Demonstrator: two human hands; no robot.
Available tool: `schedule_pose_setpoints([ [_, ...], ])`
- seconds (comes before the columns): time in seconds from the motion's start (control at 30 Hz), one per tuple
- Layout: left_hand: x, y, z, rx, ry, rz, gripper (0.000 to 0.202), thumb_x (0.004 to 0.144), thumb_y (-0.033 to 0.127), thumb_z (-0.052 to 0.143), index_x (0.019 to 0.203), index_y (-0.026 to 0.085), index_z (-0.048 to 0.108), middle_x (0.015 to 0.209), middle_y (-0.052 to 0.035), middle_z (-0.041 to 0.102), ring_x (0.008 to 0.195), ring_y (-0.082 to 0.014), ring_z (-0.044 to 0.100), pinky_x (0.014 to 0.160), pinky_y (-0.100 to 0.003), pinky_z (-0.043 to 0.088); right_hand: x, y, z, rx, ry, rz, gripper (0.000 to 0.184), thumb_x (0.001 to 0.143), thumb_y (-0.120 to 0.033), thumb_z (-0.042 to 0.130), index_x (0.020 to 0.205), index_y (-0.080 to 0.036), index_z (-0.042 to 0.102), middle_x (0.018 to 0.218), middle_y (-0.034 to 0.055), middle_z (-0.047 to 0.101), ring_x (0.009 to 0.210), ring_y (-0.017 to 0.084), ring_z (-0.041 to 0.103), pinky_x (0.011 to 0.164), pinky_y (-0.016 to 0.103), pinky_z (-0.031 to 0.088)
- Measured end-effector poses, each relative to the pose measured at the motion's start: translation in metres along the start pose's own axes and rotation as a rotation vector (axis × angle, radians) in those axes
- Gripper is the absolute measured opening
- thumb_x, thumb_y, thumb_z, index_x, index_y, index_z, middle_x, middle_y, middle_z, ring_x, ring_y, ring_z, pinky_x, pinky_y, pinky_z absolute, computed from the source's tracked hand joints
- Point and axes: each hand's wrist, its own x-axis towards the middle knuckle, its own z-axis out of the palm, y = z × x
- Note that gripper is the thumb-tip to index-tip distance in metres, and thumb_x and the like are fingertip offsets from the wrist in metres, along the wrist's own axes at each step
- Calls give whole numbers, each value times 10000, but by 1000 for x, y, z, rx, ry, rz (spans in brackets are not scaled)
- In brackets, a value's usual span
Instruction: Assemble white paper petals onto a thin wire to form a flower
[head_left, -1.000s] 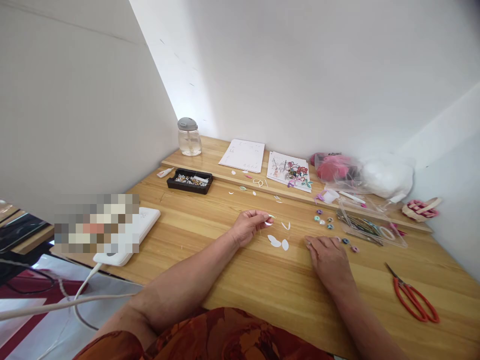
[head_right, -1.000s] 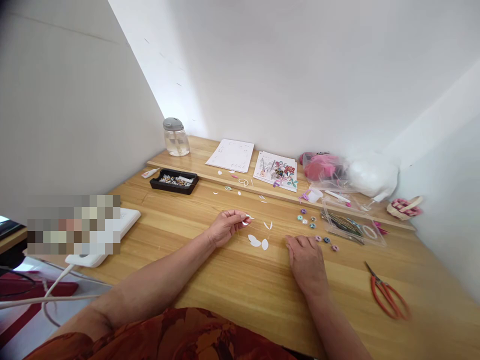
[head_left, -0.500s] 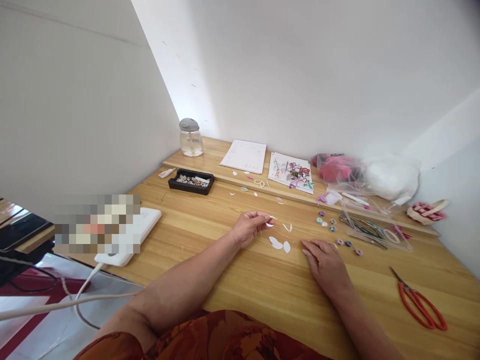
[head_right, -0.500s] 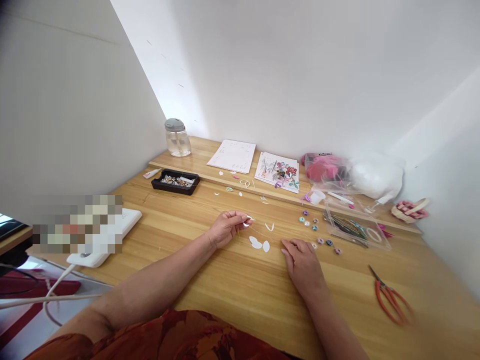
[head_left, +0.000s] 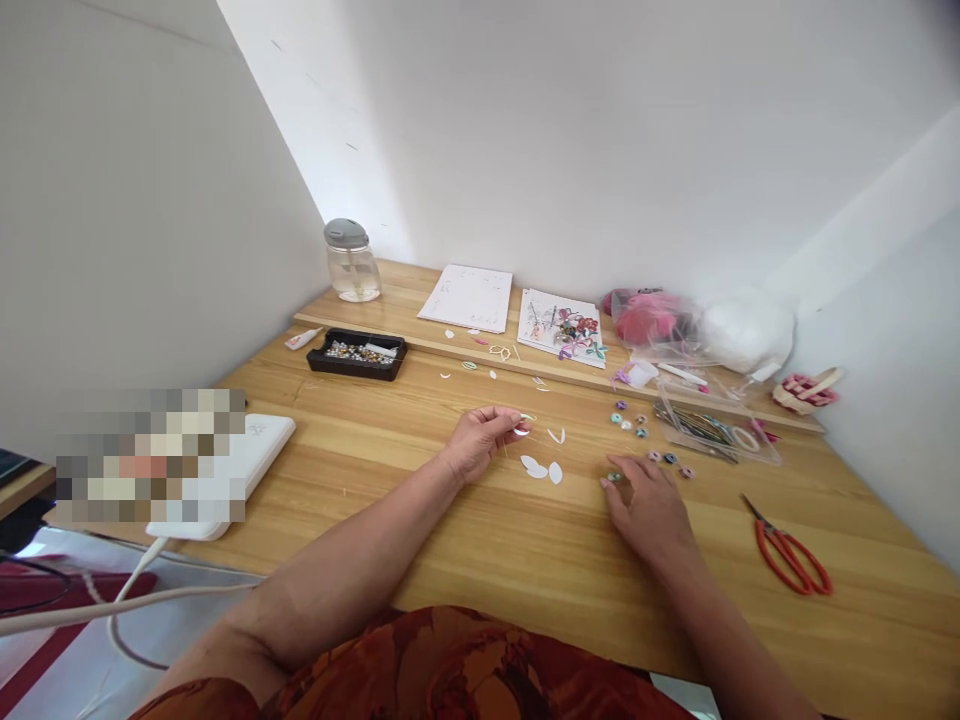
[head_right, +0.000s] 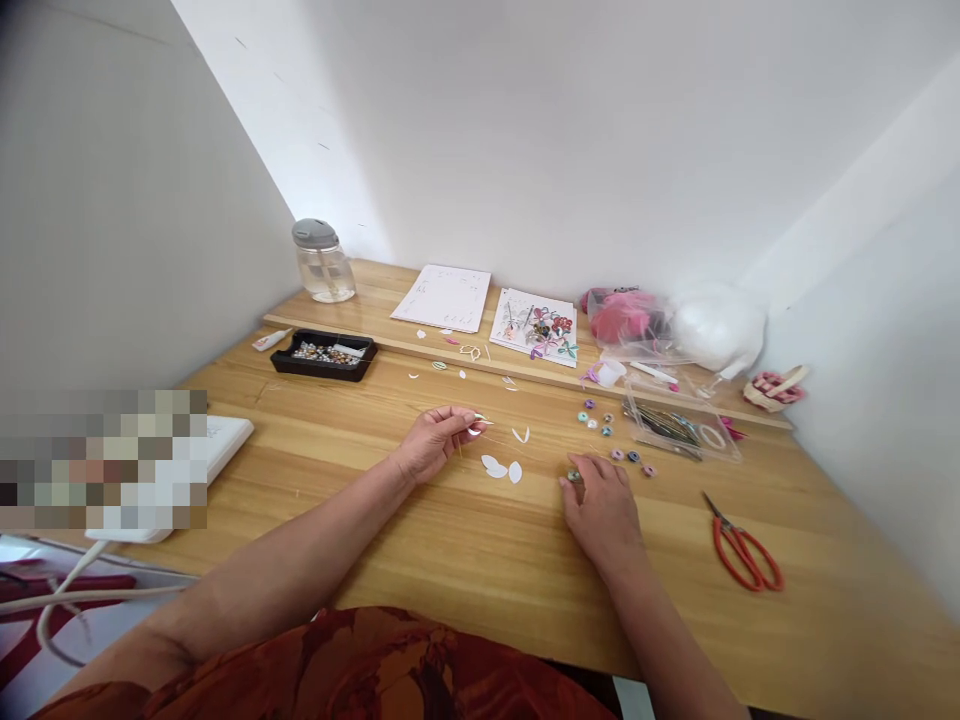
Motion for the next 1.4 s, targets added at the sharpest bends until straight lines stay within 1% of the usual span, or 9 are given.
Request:
schedule_pose_setpoints([
  [0.2, -5, -1, 5, 17, 10, -12, 273, 603, 284, 845, 730, 107, 680, 920, -94, 714, 773, -148, 675, 771, -277, 500, 31, -69, -21, 727, -21, 230, 357, 865, -280, 564, 1217, -220, 555, 1175, 117, 632, 1042, 249, 635, 753, 355, 553],
  [0.3, -7, -1, 5, 20, -14, -14, 262, 619, 286, 836, 726, 105, 680, 1102, -113, 678, 796, -149, 676, 791, -294, 512, 49, -95, -15, 1063, -115, 277, 449, 846, -250, 561, 1287, -237, 476, 1272, 127, 557, 1089, 249, 624, 675, 316, 574],
  [0.4, -8, -2, 4, 6, -57, -12, 245, 645, 285, 820, 735, 103, 683, 1181, -114, 647, 804, -154, 668, 790, -317, 524, 57, -110, -1, 1207, -188, 278, 499, 825, -214, 558, 1309, -247, 441, 1310, 122, 523, 1073, 220, 630, 742, 332, 585],
  [0.53, -7, -5, 3, -34, -82, -10, 246, 655, 293, 815, 756, 110, 685, 946, -96, 705, 757, -168, 662, 691, -293, 515, 57, -119, 14, 1247, -185, 241, 515, 824, -194, 540, 1320, -268, 426, 1317, 98, 532, 1071, 193, 624, 817, 344, 575],
  [0.67, -7, -8, 4, -50, -83, -32, 239, 657, 295, 813, 742, 116, 680, 741, -54, 684, 641, -135, 625, 624, -265, 487, 57, -120, 22, 1202, -145, 280, 421, 846, -237, 558, 1257, -258, 472, 1240, 89, 598, 828, 150, 656, 676, 293, 571],
  [0.83, -8, -9, 7, -60, -95, -22, 275, 638, 326, 821, 729, 105, 684, 787, -75, 681, 639, -142, 617, 669, -314, 514, 59, -120, 28, 1207, -85, 368, 223, 828, -325, 629, 1006, -208, 565, 1031, 76, 687, 587, 106, 573, 505, 245, 473],
  [1.03, -6, -13, 5, -86, -7, -25, 290, 599, 315, 848, 718, 106, 687, 1111, -108, 646, 822, -161, 636, 808, -361, 539, 56, -118, 34, 1279, -70, 448, 271, 780, -399, 699, 924, -202, 582, 943, 64, 712, 621, 133, 606, 519, 251, 469],
  [1.17, -4, -16, 5, -37, 5, -31, 289, 606, 324, 843, 731, 110, 694, 1015, -94, 669, 800, -150, 626, 798, -345, 530, 55, -114, 36, 1227, -10, 461, 236, 784, -401, 707, 861, -200, 610, 807, 41, 705, 687, 158, 638, 591, 268, 510],
  [1.4, -3, -17, 4, -15, -21, -44, 336, 578, 371, 854, 734, 122, 691, 800, -60, 687, 739, -149, 619, 770, -320, 492, 54, -110, 43, 1257, 21, 478, 255, 768, -410, 724, 862, -193, 626, 792, 39, 707, 697, 165, 649, 608, 278, 531],
])
